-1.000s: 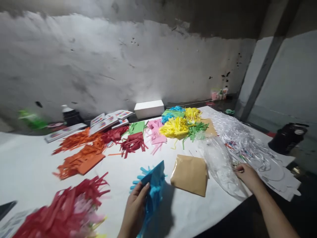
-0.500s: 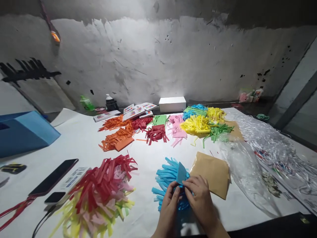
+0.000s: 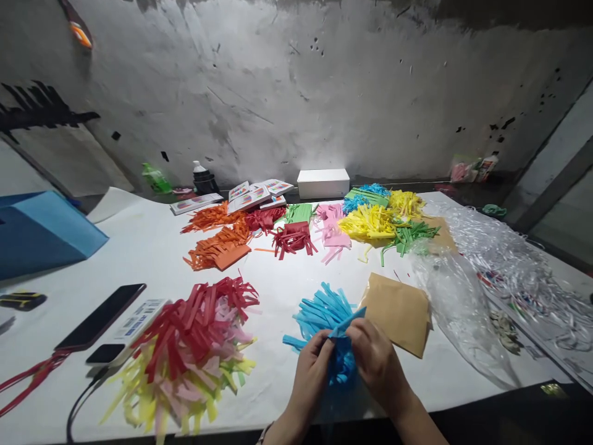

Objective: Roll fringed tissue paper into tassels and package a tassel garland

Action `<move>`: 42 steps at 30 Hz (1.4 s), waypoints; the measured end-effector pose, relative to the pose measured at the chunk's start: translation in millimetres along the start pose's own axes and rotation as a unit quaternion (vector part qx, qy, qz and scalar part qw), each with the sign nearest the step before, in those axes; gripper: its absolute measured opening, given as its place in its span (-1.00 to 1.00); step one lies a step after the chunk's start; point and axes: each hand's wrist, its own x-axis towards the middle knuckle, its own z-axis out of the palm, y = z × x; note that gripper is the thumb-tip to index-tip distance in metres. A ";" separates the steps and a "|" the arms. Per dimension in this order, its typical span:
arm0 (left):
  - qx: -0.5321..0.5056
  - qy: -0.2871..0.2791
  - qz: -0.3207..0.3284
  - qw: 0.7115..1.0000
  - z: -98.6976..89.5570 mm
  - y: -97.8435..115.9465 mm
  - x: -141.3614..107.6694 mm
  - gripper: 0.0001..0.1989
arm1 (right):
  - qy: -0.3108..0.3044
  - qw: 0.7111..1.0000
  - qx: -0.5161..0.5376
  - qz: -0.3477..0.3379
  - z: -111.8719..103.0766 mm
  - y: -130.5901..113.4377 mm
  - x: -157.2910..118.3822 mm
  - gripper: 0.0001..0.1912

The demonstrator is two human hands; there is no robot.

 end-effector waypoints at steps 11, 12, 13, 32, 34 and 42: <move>0.019 0.019 0.030 0.999 7.0 -7.5 -3.8 -0.61 | 0.094 0.992 -0.077 -0.013 16.3 -9.0 -13.3 -0.77; 0.022 0.011 0.038 0.999 7.2 -7.1 -3.8 -0.62 | 0.088 0.995 -0.040 0.020 17.0 -7.5 -13.5 -0.75; 0.026 0.003 0.046 0.999 7.4 -6.2 -3.6 -0.64 | 0.076 0.996 -0.003 0.056 17.1 -5.8 -13.2 -0.76; 0.433 -0.079 0.295 0.848 -15.3 12.3 15.1 -0.81 | -0.067 0.992 0.084 0.073 -3.7 4.2 1.3 -0.61; 0.455 -0.078 0.325 0.825 -19.3 14.8 17.6 -0.70 | -0.067 0.985 0.097 0.123 -9.6 3.0 4.3 -0.64; 0.411 -0.075 0.425 0.803 -17.4 28.8 17.6 -0.80 | -0.051 0.963 0.134 0.227 -15.1 -10.2 10.7 -0.74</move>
